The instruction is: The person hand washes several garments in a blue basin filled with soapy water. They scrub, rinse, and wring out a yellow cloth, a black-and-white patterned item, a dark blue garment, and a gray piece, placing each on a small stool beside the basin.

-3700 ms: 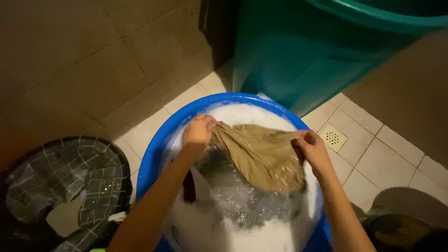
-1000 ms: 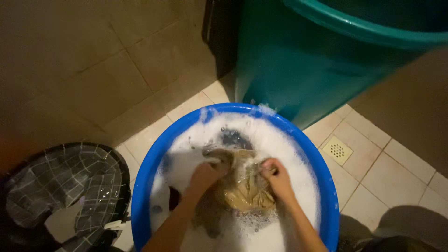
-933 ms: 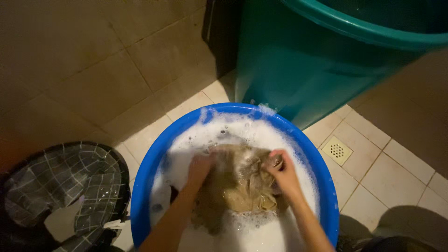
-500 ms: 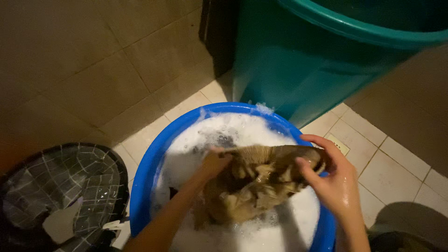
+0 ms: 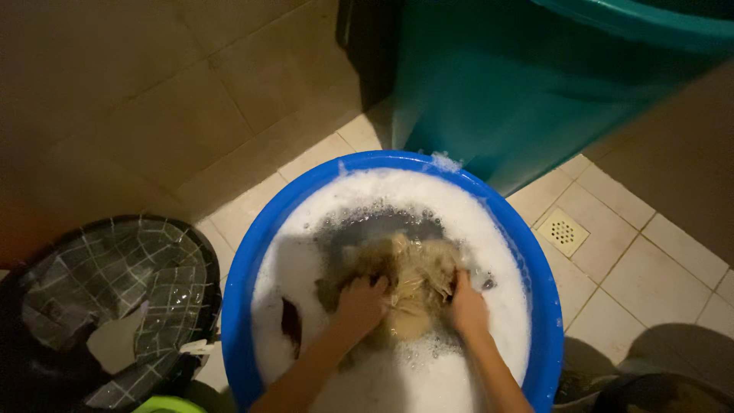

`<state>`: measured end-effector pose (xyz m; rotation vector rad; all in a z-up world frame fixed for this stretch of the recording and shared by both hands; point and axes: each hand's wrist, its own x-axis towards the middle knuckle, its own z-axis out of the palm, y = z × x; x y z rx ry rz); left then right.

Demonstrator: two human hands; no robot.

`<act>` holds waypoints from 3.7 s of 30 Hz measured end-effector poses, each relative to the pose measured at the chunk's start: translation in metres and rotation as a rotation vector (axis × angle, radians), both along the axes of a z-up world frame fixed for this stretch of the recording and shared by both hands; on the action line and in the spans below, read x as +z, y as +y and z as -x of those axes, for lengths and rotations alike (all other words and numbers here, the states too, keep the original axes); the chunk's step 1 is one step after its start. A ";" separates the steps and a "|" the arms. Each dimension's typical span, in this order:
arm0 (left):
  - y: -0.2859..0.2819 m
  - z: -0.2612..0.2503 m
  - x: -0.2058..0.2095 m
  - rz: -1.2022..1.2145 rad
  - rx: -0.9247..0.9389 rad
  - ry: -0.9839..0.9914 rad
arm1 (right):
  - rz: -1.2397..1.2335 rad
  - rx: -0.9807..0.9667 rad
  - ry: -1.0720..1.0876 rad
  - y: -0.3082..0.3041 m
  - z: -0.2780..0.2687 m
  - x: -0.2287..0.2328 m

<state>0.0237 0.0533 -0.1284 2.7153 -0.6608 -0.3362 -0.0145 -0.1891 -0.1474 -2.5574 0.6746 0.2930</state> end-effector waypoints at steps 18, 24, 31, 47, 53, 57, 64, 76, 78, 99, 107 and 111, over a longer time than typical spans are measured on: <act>0.001 -0.032 0.288 0.854 0.429 0.113 | -1.285 -0.241 -0.568 -0.002 -0.012 0.330; -0.018 -0.003 0.314 1.111 0.110 0.319 | -0.545 0.309 -0.325 0.047 -0.018 0.378; -0.005 -0.010 0.207 0.692 -0.118 -0.053 | 0.039 0.361 -0.067 0.053 -0.057 0.193; 0.033 0.014 0.075 0.340 0.134 0.150 | -0.685 -0.209 -0.280 -0.003 -0.079 0.085; -0.008 -0.018 0.105 0.577 0.140 -0.157 | -1.299 -0.023 -0.746 0.015 -0.070 0.292; -0.043 -0.039 0.135 0.782 0.250 -0.211 | -1.474 -0.120 -0.804 0.019 -0.049 0.379; -0.082 -0.082 0.186 2.026 0.462 0.591 | -1.716 -0.021 -1.120 -0.018 0.016 0.371; -0.078 -0.022 0.256 1.827 0.075 0.649 | -2.389 0.036 -0.054 0.044 0.048 0.136; -0.071 -0.003 0.255 1.742 -0.060 0.574 | -1.487 -0.058 -0.305 0.047 0.053 0.138; -0.020 -0.030 0.152 0.502 0.311 0.300 | -0.627 0.326 -0.958 0.074 0.043 0.292; -0.010 -0.048 0.308 -0.171 -0.262 0.260 | -0.165 1.130 -0.978 0.109 0.039 0.336; -0.020 -0.049 0.335 -0.332 -0.372 0.304 | -0.125 1.322 -1.009 0.124 0.040 0.336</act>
